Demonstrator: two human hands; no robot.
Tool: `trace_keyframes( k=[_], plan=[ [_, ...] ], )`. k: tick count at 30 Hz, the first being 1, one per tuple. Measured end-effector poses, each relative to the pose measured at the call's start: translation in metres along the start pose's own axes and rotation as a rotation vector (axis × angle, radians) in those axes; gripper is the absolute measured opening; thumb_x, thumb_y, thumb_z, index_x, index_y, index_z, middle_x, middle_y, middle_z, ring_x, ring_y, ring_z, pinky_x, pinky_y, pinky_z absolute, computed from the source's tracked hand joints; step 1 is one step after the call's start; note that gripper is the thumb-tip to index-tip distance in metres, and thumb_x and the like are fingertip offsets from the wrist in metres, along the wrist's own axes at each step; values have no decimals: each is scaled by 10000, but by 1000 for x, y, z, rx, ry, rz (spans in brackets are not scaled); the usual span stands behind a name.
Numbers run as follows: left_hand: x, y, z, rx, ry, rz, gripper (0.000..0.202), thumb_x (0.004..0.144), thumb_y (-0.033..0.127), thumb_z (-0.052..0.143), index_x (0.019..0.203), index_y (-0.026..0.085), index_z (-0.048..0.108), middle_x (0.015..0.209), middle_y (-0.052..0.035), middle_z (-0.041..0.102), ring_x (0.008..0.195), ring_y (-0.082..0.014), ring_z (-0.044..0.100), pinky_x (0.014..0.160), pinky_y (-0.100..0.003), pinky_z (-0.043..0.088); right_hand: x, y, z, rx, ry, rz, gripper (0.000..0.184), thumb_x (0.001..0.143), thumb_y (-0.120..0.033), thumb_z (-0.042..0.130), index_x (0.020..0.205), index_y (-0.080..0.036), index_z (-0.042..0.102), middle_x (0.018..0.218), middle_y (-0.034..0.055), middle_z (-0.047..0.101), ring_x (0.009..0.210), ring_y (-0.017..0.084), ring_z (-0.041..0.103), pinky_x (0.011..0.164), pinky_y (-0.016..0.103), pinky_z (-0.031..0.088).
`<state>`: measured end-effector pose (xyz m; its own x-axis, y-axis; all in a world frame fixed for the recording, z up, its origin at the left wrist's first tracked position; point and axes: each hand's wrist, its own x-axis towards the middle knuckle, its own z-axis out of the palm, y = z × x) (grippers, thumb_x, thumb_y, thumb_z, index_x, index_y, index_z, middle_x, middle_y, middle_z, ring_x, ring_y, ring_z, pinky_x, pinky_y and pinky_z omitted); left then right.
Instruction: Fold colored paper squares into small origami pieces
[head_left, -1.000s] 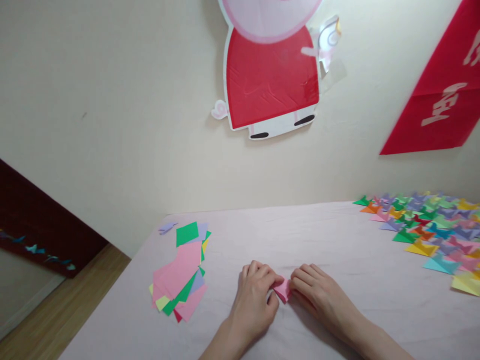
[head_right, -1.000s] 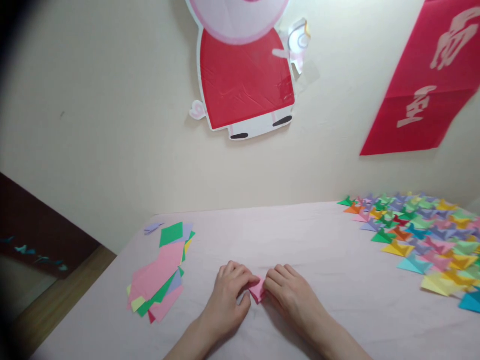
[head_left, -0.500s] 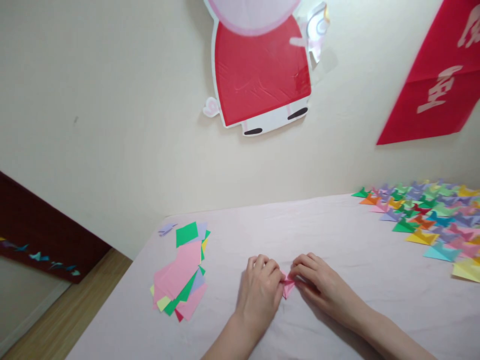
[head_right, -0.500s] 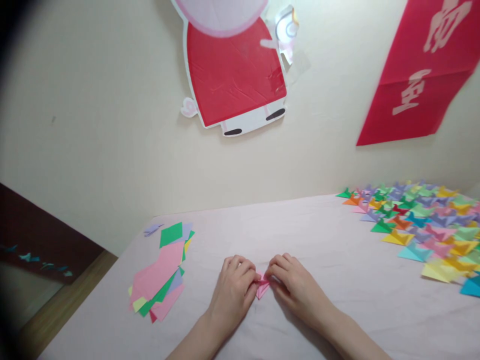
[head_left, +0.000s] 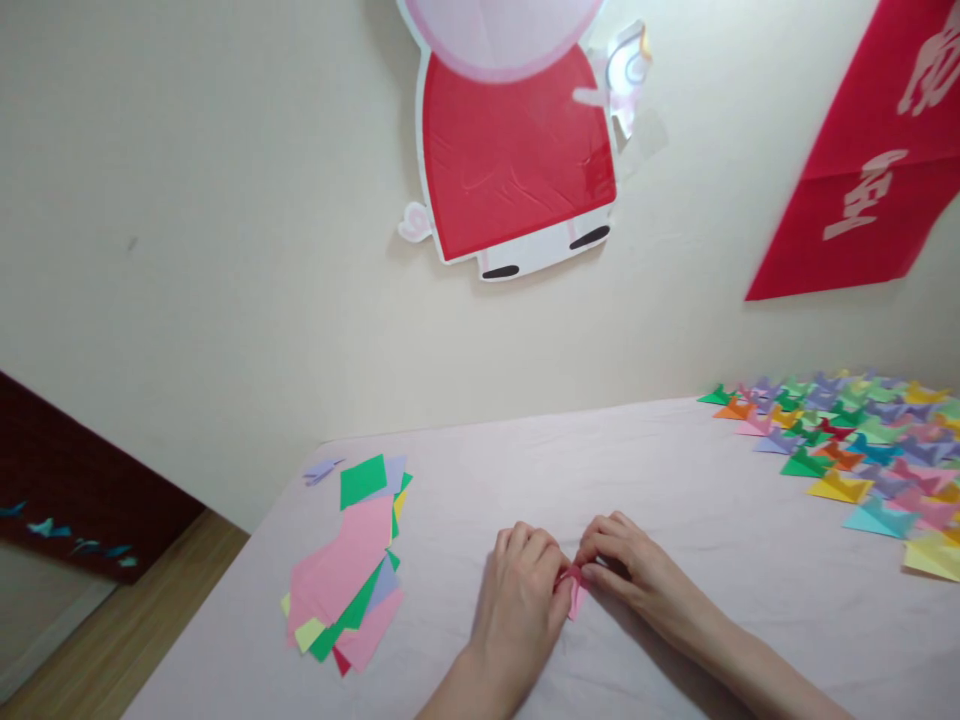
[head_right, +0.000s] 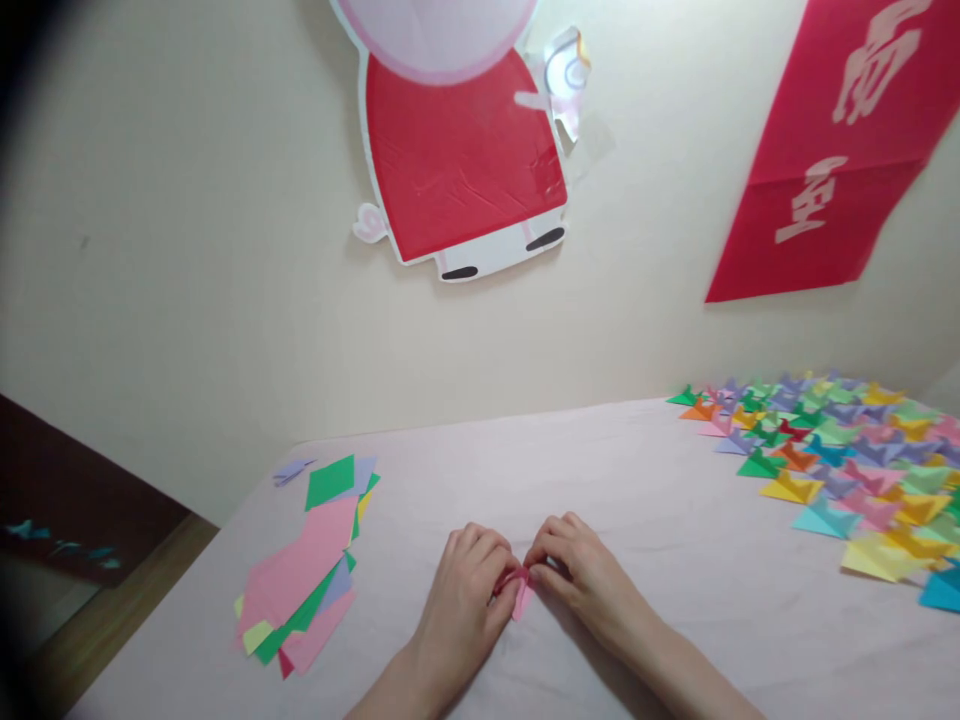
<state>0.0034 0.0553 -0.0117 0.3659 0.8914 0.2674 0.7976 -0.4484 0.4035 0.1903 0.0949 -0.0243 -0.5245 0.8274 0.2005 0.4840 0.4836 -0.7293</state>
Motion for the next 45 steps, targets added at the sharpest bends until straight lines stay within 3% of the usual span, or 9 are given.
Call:
trace_keyframes(
  k=[6, 16, 24, 36, 41, 45],
  plan=[
    [5, -6, 4, -28, 42, -28, 132, 878, 118, 637, 802, 195, 562, 848, -14, 624, 859, -214, 517, 773, -349, 370, 5, -6, -3, 10, -48, 52, 135, 875, -170, 601, 762, -219, 657, 832, 22, 646, 869, 211, 540, 816, 354, 416],
    [4, -6, -1, -97, -7, -80, 92, 874, 135, 625, 859, 208, 572, 887, -2, 633, 889, -208, 525, 790, -341, 361, 8, -15, 0, -64, -54, 146, 124, 779, -100, 605, 750, -207, 661, 835, 33, 629, 853, 224, 513, 787, 359, 399],
    [9, -4, 4, -116, 35, -69, 112, 862, 109, 635, 828, 199, 576, 849, 1, 647, 873, -202, 533, 800, -339, 354, 10, -5, -5, 52, -86, 134, 164, 857, -182, 583, 727, -228, 672, 836, 27, 649, 882, 229, 530, 834, 374, 393],
    [7, -11, 6, -323, 72, -202, 100, 892, 179, 647, 799, 214, 632, 802, 21, 653, 814, -181, 556, 777, -311, 367, 9, -18, 9, -194, 4, 193, 85, 796, -173, 654, 720, -207, 641, 809, 31, 637, 830, 228, 526, 745, 345, 382],
    [6, -11, 5, -332, 72, -211, 127, 925, 208, 605, 804, 222, 641, 822, 16, 661, 843, -189, 563, 783, -309, 375, 14, -26, 11, -258, 13, 248, 101, 817, -215, 641, 717, -213, 654, 827, 44, 645, 842, 236, 536, 744, 346, 375],
    [5, -9, 0, -339, 59, -180, 144, 953, 222, 561, 829, 225, 635, 840, 16, 663, 847, -185, 565, 794, -309, 375, 19, -25, 11, -274, -6, 275, 99, 775, -157, 649, 691, -210, 656, 807, 37, 643, 838, 226, 536, 734, 329, 362]
  ],
)
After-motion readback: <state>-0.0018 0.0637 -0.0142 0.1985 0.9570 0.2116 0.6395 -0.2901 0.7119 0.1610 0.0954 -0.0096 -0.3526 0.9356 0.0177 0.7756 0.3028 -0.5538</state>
